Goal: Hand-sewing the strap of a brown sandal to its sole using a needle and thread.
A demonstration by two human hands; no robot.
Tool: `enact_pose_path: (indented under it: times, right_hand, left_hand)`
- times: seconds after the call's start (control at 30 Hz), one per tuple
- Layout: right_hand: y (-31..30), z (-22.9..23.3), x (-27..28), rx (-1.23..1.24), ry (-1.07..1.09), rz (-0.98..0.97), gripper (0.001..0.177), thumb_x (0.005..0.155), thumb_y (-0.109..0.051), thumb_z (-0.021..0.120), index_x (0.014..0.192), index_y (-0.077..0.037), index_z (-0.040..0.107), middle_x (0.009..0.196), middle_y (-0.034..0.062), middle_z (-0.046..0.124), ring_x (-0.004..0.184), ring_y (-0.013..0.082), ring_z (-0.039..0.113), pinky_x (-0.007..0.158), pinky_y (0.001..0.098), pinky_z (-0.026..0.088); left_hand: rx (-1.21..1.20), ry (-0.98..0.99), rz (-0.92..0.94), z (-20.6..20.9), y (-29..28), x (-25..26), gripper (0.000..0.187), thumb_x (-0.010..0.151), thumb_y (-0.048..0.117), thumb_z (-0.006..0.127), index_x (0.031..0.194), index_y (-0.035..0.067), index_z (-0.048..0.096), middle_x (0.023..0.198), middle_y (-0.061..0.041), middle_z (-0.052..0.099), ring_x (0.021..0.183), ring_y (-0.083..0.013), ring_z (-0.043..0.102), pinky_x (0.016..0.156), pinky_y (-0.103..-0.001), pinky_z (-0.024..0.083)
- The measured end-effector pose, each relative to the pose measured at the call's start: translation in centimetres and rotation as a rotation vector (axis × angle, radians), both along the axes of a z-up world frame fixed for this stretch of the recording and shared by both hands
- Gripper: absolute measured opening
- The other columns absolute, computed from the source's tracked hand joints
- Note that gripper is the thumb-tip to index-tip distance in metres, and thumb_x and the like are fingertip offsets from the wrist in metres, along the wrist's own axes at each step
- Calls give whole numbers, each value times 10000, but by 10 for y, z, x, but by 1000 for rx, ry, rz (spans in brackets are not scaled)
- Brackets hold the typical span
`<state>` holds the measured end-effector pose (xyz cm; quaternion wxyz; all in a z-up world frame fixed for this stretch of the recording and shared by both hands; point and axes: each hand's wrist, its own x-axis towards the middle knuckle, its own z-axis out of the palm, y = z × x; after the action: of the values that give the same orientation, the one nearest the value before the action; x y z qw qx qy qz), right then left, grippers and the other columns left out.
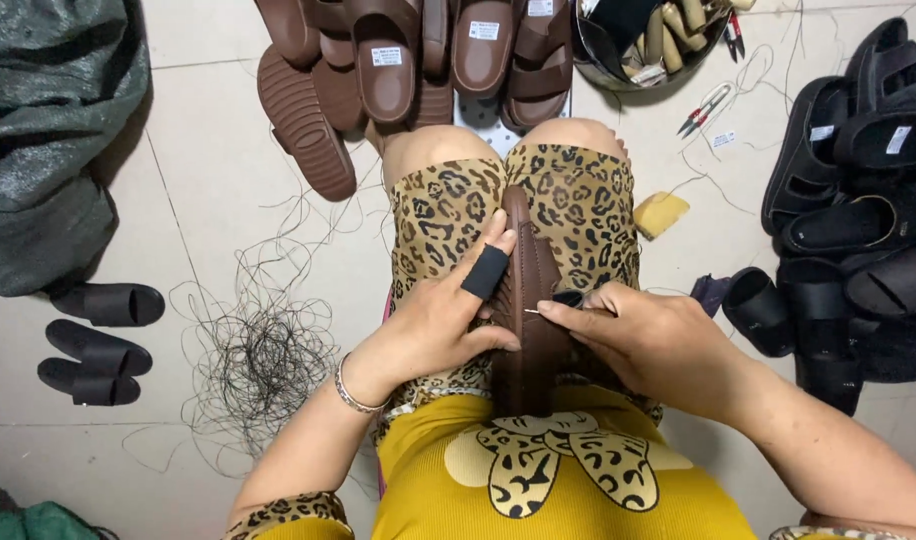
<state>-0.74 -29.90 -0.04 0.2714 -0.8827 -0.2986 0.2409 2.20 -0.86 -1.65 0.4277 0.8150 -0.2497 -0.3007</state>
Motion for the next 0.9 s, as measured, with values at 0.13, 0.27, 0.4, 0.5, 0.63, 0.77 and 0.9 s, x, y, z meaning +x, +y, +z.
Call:
enact_pose_path:
  times: [0.13,0.27,0.4,0.5,0.63,0.77,0.9]
  right_hand:
    - [3,3,-4,-189,-130,19,565,904,-259,658,1426,-437,538,786,5,478,510,241,580,400,419,460]
    - [9,9,-8,-311,-394,129,688,827,-284,686,1471,-404,478,824,-31,504,457,114,546,363,280,394]
    - [36,14,13,-387,-317,224,538,872,-315,641,1387,-244,502,847,10,567,508,192,610,420,352,447]
    - [54,17,27,-246,-127,106,341,942,-327,530,1260,-207,559,809,24,642,570,264,716,479,434,571]
    - [45,4,30,4,7,-14,332,1013,-353,511,1299,-208,595,861,30,732,717,256,773,604,392,621]
    - [25,-6,17,56,44,-86,345,992,-357,564,1296,-196,593,939,31,771,828,251,787,674,401,632]
    - [28,4,19,106,68,-115,336,977,-295,608,1275,-140,612,842,78,773,725,261,782,624,390,634]
  left_hand:
    - [38,-64,-13,-3,-1,-2,1169,831,349,896,1614,97,65,1725,-176,81,1105,-320,741,594,-399,621]
    - [52,-40,-19,-12,-3,-5,1137,855,366,848,1613,88,48,1720,-171,63,1489,-419,434,837,-494,624]
    - [131,-275,-33,-24,-1,-8,1137,880,557,779,1607,1,104,1706,-239,128,822,-339,703,467,-352,507]
    - [84,-335,17,-20,-1,-10,1110,834,601,707,1601,-8,182,1671,-266,212,827,-365,690,619,-404,552]
    - [-49,-326,252,-18,-8,-21,984,764,637,681,1515,56,422,1495,-212,508,857,-264,750,781,-334,642]
    - [68,-554,285,-30,10,-33,231,878,275,803,943,54,788,1177,-33,712,843,-221,762,687,-264,610]
    - [-1026,582,475,2,5,-28,62,942,-5,654,946,-47,699,896,-236,697,706,-252,706,493,-271,605]
